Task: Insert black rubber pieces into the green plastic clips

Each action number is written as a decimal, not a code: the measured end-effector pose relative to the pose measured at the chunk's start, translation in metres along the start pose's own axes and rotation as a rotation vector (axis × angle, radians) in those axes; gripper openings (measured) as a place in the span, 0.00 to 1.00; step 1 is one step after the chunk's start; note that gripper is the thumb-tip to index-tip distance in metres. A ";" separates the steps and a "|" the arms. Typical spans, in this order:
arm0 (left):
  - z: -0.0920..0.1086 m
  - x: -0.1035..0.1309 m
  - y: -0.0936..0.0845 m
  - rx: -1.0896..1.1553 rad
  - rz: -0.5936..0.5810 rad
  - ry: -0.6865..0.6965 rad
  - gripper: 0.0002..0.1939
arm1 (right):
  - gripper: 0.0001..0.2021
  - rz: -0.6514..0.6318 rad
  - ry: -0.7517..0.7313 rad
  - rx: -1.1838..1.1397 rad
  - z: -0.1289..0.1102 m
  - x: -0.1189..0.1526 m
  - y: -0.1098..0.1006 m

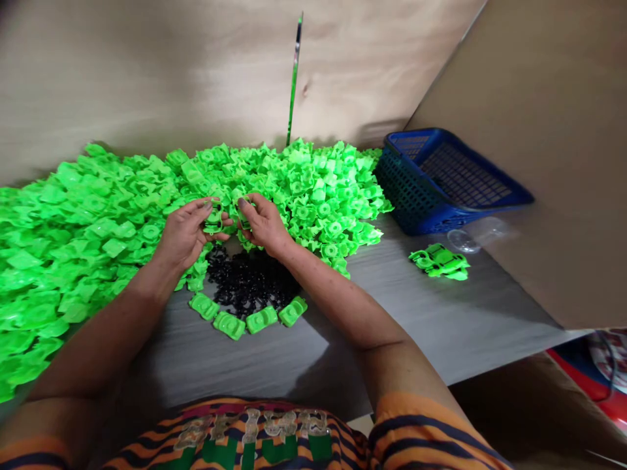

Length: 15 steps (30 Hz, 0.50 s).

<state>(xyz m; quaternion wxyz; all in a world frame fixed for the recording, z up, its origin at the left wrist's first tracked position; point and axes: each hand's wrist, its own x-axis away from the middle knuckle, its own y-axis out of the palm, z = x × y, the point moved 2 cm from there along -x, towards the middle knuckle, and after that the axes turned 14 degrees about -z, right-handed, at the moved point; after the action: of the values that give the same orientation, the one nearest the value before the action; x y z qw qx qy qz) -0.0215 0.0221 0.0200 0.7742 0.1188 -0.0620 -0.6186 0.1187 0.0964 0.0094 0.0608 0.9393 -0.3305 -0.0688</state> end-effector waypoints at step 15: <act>0.006 0.006 0.003 -0.096 -0.006 0.061 0.17 | 0.22 0.009 -0.097 0.144 0.006 -0.003 -0.002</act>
<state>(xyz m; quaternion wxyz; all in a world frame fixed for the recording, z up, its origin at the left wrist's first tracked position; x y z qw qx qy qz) -0.0184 0.0161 0.0267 0.7787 0.1004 -0.0085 -0.6193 0.1170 0.0997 0.0036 -0.0227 0.9353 -0.3416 -0.0901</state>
